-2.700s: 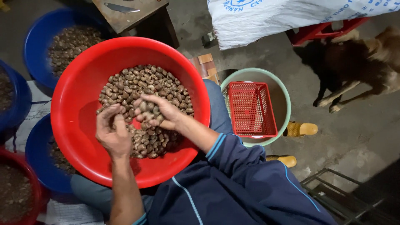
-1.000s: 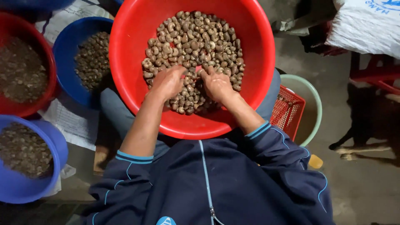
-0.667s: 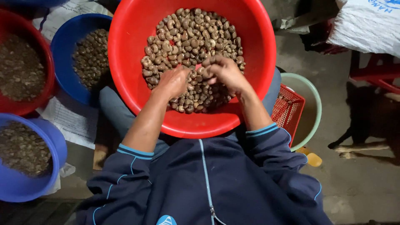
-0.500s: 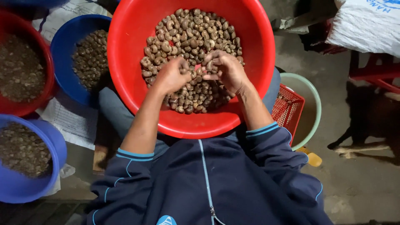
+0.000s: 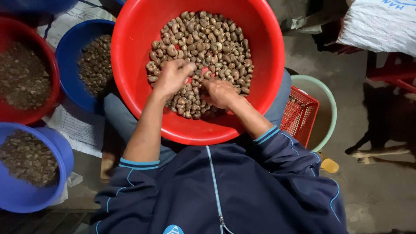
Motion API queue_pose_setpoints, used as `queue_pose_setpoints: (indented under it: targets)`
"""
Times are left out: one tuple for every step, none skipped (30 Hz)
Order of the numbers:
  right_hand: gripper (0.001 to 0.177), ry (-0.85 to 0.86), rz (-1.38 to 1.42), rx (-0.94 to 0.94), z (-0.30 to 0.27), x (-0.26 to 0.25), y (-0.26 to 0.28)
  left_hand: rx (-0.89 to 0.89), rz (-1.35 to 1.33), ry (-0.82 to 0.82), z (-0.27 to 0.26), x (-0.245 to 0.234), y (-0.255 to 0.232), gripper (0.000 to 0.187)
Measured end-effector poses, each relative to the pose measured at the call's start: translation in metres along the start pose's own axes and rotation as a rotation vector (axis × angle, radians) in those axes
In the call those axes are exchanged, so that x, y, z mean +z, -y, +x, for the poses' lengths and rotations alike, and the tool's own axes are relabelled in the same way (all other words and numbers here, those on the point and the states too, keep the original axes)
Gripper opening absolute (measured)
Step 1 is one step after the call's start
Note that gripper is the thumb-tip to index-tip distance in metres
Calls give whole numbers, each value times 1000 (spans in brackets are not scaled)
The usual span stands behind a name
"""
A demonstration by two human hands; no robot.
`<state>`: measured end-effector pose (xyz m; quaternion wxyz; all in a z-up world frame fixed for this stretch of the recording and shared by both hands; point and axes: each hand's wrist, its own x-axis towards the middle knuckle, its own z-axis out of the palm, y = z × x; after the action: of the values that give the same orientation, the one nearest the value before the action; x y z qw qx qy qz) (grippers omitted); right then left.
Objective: Manually sorting through a large bowl of nuts to remove specific items or debris.
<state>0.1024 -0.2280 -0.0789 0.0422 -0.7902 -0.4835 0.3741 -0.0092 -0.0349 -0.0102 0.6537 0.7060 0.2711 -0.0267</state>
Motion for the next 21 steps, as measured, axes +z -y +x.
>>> queue_pose_setpoints:
  targets:
    - [39,0,2,0,-2,1,0,-1,1,1,7,1,23,30]
    - [41,2,-33,16,-5,2,-1,-21,354,56,15,3,47,21]
    - [43,2,-68,31,-6,1,-2,-39,707,111,23,3,70,23]
    - [43,0,-68,31,12,39,-36,-38,708,111,25,2,77,23]
    - [44,-32,-95,46,33,78,-68,-118,797,187,26,0,84,28]
    - [45,-63,-123,60,65,114,-99,-199,885,265,27,-2,92,36]
    - [45,-64,-121,57,46,81,-69,-202,887,263,20,-6,82,36]
    - [46,-77,-112,64,26,48,-39,-187,881,297,12,-10,72,43]
    - [47,-89,-103,71,5,17,-10,-172,873,331,4,-13,62,50]
    - [47,-87,-100,69,4,9,-5,-177,875,331,9,-10,73,50]
    - [49,-66,-69,73,2,1,-1,-193,927,321,15,-6,83,47]
    - [51,-44,-38,76,0,-7,3,-209,979,311,21,-3,94,44]
    - [51,-43,-38,75,-16,-30,18,-210,978,311,24,0,96,44]
    - [49,-80,198,135,-33,-53,33,-202,1005,307,27,2,99,39]
    - [47,-114,433,194,-50,-76,48,-195,1029,303,30,5,102,34]
    - [47,-110,431,193,-43,-75,40,-198,1026,302,25,5,96,34]
    - [47,-169,762,145,-36,-74,32,-164,1024,307,21,6,90,39]
    - [46,-227,1092,93,-29,-73,24,-131,1022,311,16,7,84,44]
    - [46,-226,1090,93,-24,-69,19,-131,1020,310,16,7,85,44]
    - [51,-195,1345,-14,-20,-65,14,-121,1003,291,16,7,85,41]
    - [57,-161,1598,-127,-15,-61,9,-110,988,272,16,6,85,38]
